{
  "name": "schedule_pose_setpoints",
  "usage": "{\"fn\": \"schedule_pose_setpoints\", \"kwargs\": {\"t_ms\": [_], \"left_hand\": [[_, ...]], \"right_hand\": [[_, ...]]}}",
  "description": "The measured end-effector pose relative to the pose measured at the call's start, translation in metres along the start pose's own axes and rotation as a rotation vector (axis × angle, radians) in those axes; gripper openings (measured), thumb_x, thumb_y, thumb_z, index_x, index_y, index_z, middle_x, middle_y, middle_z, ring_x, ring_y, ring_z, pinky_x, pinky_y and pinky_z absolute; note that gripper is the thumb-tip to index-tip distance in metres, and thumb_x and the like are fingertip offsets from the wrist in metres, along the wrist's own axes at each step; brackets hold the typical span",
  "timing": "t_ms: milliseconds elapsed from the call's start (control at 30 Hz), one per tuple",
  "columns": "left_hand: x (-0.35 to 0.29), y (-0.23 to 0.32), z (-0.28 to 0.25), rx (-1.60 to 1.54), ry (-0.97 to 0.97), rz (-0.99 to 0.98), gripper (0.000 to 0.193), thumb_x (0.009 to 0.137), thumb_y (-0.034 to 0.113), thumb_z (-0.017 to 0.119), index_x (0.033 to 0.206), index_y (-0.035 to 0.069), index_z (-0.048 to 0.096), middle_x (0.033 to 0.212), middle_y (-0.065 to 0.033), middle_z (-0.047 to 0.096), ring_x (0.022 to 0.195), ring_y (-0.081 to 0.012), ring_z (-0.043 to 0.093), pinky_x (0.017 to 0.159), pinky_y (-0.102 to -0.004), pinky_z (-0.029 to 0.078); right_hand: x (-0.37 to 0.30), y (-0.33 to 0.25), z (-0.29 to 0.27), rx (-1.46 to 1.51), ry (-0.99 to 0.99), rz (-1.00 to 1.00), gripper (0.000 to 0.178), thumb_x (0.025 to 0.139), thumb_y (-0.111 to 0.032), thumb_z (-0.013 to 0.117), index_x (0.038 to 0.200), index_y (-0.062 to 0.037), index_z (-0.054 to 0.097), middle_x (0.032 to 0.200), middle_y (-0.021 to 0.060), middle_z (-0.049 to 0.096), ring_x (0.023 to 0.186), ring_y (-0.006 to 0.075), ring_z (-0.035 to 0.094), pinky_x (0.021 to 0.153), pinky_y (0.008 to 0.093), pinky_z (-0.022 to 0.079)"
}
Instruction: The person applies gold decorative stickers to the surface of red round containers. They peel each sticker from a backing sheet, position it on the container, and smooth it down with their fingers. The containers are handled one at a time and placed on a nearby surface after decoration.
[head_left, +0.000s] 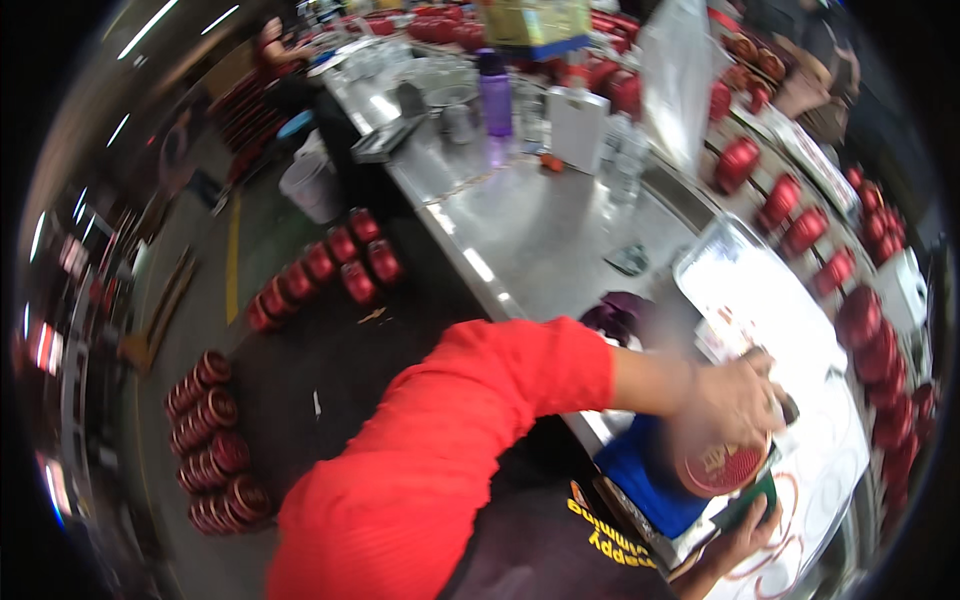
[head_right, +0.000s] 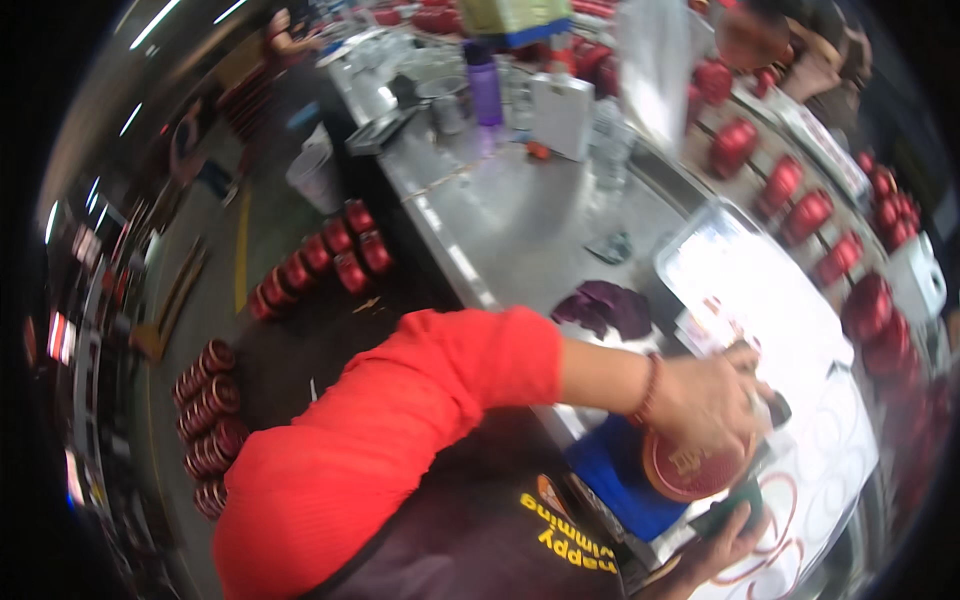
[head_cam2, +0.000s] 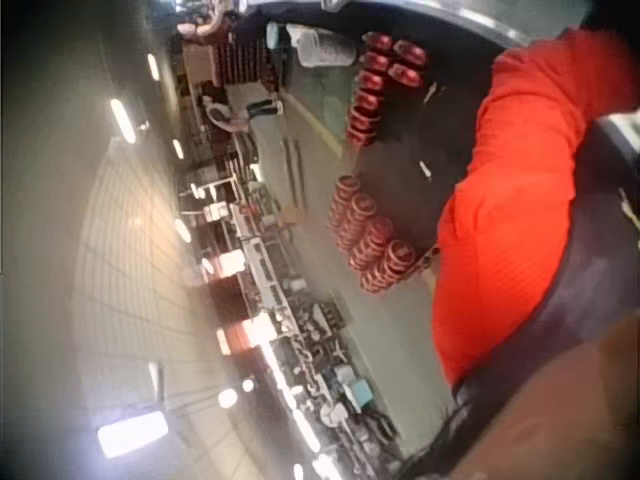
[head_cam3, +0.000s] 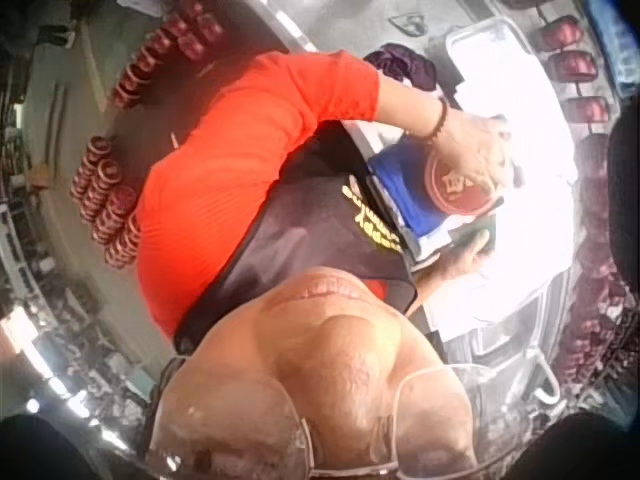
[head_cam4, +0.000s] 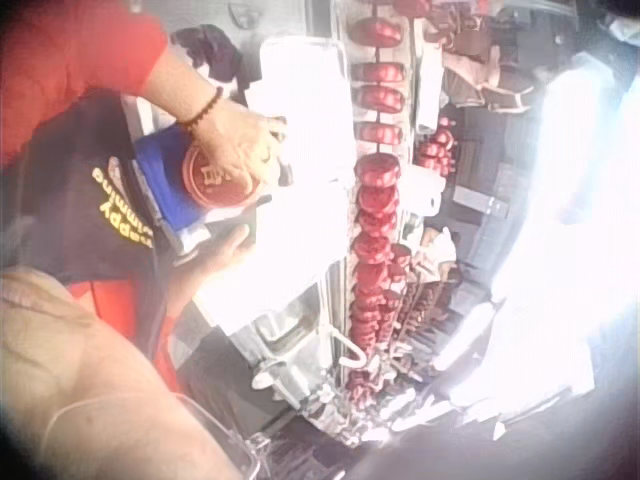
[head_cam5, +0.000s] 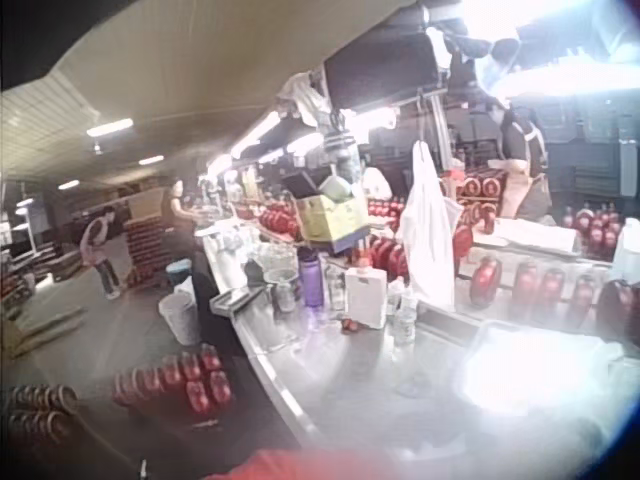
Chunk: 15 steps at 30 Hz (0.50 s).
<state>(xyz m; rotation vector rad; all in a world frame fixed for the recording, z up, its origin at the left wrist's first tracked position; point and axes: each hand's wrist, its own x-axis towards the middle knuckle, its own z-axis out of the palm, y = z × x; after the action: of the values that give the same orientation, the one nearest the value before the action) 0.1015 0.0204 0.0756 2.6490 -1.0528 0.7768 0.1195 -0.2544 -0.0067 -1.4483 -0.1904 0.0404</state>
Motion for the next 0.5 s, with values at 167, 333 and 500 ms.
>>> {"fn": "schedule_pose_setpoints", "kwargs": {"t_ms": [167, 333, 500], "left_hand": [[0.007, 0.048, 0.020, 0.137, -0.035, 0.062, 0.046, 0.095, 0.063, 0.055, 0.110, 0.025, 0.074, 0.093, 0.0039, 0.078, 0.135, -0.0259, 0.054, 0.118, -0.0652, 0.016], [-0.042, 0.082, 0.012, 0.062, 0.143, 0.005, 0.049, 0.088, 0.058, 0.065, 0.121, 0.021, 0.069, 0.106, 0.0010, 0.074, 0.143, -0.0295, 0.044, 0.119, -0.0693, 0.016], [-0.104, 0.087, -0.007, -0.158, 0.250, -0.430, 0.061, 0.090, 0.043, 0.071, 0.145, 0.021, 0.057, 0.156, -0.0076, 0.049, 0.153, -0.0358, 0.029, 0.120, -0.0707, 0.017]], "right_hand": [[-0.002, -0.023, -0.014, -0.266, 0.236, -0.018, 0.038, 0.099, -0.022, 0.071, 0.122, 0.0072, 0.068, 0.116, 0.0188, 0.072, 0.100, 0.0288, 0.068, 0.090, 0.0420, 0.056], [-0.002, -0.030, -0.002, -0.032, -0.065, -0.097, 0.030, 0.107, -0.020, 0.060, 0.128, 0.0009, 0.058, 0.115, 0.0108, 0.069, 0.100, 0.0161, 0.067, 0.081, 0.0261, 0.055], [0.002, -0.022, 0.015, -0.192, 0.045, -0.148, 0.032, 0.108, -0.025, 0.060, 0.126, 0.0004, 0.061, 0.111, 0.0085, 0.068, 0.094, 0.0132, 0.063, 0.083, 0.0249, 0.054]]}}
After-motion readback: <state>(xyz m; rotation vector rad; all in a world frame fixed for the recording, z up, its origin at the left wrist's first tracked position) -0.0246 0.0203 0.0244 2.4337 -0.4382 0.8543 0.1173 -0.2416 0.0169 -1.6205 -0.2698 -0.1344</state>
